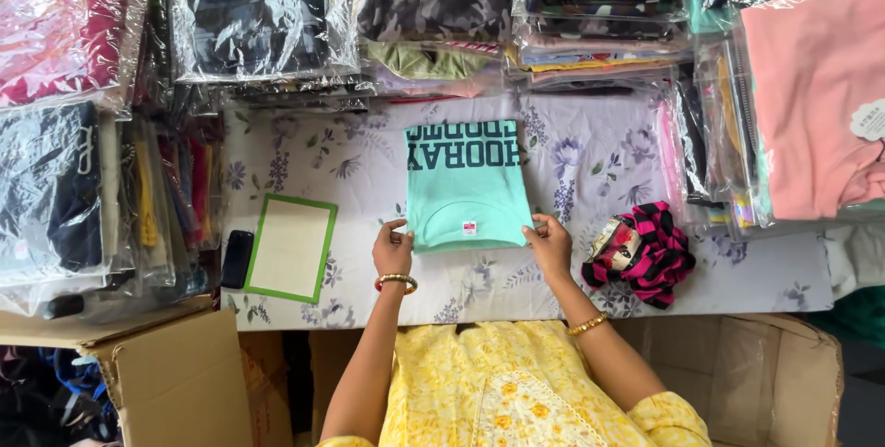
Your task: The person folds shirts on a table, smoothing and aligning each one by hand, then wraps the folded shirts in clear plastic bags and stacks the wrapped shirts with piles of similarly packed clothing around the table.
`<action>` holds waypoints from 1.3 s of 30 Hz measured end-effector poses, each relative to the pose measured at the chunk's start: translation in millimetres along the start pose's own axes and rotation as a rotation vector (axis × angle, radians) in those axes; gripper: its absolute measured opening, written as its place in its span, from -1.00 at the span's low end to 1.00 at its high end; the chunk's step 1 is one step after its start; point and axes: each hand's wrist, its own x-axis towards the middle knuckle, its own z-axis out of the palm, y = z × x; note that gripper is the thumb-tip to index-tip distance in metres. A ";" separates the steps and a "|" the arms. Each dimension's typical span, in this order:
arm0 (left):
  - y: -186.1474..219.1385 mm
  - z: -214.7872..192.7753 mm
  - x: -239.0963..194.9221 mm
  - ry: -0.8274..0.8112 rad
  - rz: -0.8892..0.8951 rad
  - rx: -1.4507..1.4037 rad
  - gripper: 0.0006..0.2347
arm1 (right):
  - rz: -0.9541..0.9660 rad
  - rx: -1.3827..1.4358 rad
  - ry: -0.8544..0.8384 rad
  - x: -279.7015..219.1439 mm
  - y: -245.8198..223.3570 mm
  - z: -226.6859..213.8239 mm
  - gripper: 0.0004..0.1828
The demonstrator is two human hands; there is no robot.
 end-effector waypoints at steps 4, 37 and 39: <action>4.1 -11.3 -8.7 -0.061 -0.082 -0.074 -0.74 | 0.007 0.060 -0.021 -4.0 13.8 3.0 -0.62; 72.7 -25.5 -82.0 -0.122 0.894 0.611 -0.79 | 0.567 -0.609 0.359 -154.5 394.1 -201.7 0.40; 75.5 -23.6 -86.0 -0.135 0.918 0.638 -0.80 | 0.708 -0.562 0.284 -142.3 366.8 -183.7 0.40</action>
